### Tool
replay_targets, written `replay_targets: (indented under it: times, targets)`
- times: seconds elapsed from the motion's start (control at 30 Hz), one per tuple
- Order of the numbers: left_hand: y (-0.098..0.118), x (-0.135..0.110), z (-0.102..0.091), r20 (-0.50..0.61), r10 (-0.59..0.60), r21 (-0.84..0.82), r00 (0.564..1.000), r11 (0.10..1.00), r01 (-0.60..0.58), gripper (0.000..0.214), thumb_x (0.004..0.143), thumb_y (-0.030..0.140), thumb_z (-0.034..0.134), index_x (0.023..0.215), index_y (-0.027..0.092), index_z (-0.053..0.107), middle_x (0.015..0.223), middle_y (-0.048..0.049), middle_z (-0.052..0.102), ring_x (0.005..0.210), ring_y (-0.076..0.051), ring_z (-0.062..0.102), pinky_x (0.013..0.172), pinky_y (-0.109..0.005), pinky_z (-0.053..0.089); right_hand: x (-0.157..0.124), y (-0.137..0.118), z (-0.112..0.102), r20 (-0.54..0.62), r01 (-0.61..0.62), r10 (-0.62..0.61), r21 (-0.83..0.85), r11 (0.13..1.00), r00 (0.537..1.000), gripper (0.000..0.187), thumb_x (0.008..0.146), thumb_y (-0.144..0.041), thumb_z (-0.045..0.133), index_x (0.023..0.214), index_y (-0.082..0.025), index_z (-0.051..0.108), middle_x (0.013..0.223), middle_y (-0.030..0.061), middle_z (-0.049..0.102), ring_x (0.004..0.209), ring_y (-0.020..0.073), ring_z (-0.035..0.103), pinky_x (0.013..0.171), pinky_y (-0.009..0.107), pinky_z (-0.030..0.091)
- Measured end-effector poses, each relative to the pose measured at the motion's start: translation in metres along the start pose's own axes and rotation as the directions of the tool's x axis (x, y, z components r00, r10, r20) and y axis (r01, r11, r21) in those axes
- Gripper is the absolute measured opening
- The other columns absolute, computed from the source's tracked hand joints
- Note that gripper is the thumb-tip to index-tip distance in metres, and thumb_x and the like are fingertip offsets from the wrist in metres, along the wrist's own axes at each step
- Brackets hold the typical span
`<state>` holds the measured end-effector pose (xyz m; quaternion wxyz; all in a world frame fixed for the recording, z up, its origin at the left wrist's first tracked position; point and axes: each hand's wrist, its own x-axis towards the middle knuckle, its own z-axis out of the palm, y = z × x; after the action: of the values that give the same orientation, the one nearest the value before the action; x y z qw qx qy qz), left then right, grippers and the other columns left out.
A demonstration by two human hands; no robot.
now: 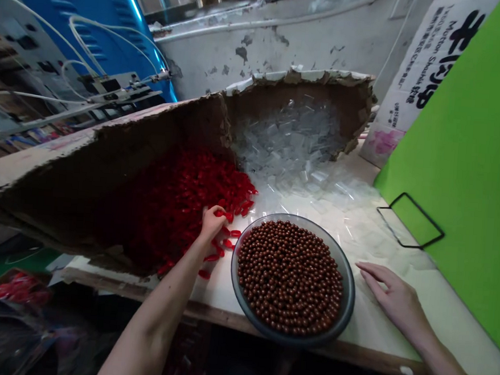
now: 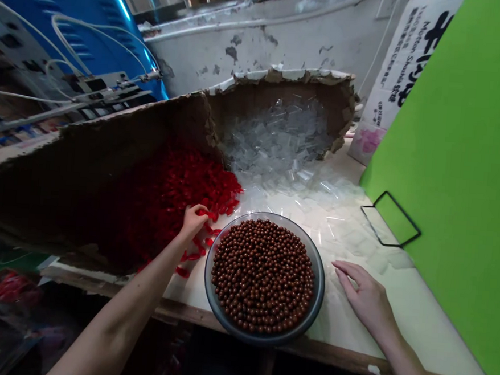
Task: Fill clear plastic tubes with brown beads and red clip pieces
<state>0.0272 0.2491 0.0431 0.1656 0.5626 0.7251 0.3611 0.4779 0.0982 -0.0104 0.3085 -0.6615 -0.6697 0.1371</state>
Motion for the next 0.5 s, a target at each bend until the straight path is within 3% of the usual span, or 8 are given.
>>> replay_targets:
  times: [0.13, 0.2, 0.27, 0.33, 0.4, 0.5]
  targets:
    - [0.037, -0.02, -0.016, -0.076, 0.097, -0.104, 0.992, 0.989, -0.104, 0.017, 0.063, 0.011, 0.055, 0.076, 0.018, 0.063, 0.096, -0.0021, 0.047, 0.082, -0.013, 0.054, 0.076, -0.027, 0.051, -0.002, 0.002, -0.002, -0.018, -0.039, 0.039, 0.016, 0.999, 0.999, 0.033, 0.085, -0.047, 0.048, 0.101, -0.028, 0.069, 0.11, 0.0006, 0.069, 0.102, 0.023, 0.064, 0.081, 0.036, 0.055]
    - [0.064, -0.04, -0.014, -0.042, 0.22, -0.151, 0.974, 0.963, -0.224, 0.018, 0.061, 0.009, 0.057, 0.075, 0.019, 0.064, 0.1, -0.002, 0.045, 0.088, -0.013, 0.055, 0.082, -0.026, 0.05, -0.002, 0.003, -0.001, -0.026, -0.051, 0.052, 0.02, 0.998, 0.998, 0.033, 0.085, -0.048, 0.048, 0.101, -0.028, 0.069, 0.109, 0.0009, 0.069, 0.102, 0.0234, 0.064, 0.078, 0.035, 0.056]
    - [0.091, -0.063, -0.004, 0.086, 0.435, -0.191, 0.896, 0.89, -0.413, 0.02, 0.062, 0.008, 0.06, 0.075, 0.021, 0.066, 0.101, -0.0028, 0.045, 0.096, -0.015, 0.054, 0.088, -0.028, 0.048, -0.001, 0.002, 0.0, -0.04, -0.046, 0.047, 0.017, 0.999, 0.998, 0.033, 0.085, -0.048, 0.048, 0.1, -0.027, 0.069, 0.108, 0.0016, 0.07, 0.102, 0.0239, 0.064, 0.079, 0.036, 0.056]
    - [0.112, -0.084, 0.01, 0.295, 0.568, -0.152, 0.768, 0.822, -0.549, 0.02, 0.065, 0.01, 0.06, 0.077, 0.023, 0.068, 0.103, -0.0038, 0.046, 0.097, -0.017, 0.054, 0.086, -0.03, 0.05, 0.0, -0.001, 0.0, -0.044, -0.036, 0.037, 0.012, 0.999, 0.998, 0.033, 0.085, -0.047, 0.048, 0.1, -0.027, 0.069, 0.109, 0.0017, 0.07, 0.102, 0.0239, 0.064, 0.083, 0.037, 0.054]
    - [0.126, -0.098, 0.022, 0.49, 0.568, -0.057, 0.661, 0.778, -0.626, 0.023, 0.068, 0.011, 0.059, 0.083, 0.026, 0.069, 0.109, -0.0048, 0.048, 0.101, -0.022, 0.053, 0.082, -0.034, 0.051, 0.0, -0.005, -0.001, -0.038, -0.027, 0.027, 0.009, 1.0, 0.999, 0.032, 0.086, -0.046, 0.048, 0.101, -0.027, 0.069, 0.109, 0.0016, 0.07, 0.102, 0.0236, 0.064, 0.084, 0.037, 0.054]
    - [0.134, -0.104, 0.03, 0.62, 0.543, -0.032, 0.567, 0.74, -0.672, 0.04, 0.067, 0.013, 0.063, 0.102, 0.031, 0.068, 0.133, -0.0052, 0.043, 0.119, -0.03, 0.045, 0.093, -0.044, 0.047, -0.002, -0.006, -0.004, -0.029, -0.023, 0.023, 0.002, 1.0, 0.999, 0.032, 0.086, -0.046, 0.048, 0.102, -0.027, 0.069, 0.11, 0.0017, 0.07, 0.102, 0.0232, 0.064, 0.082, 0.036, 0.054]
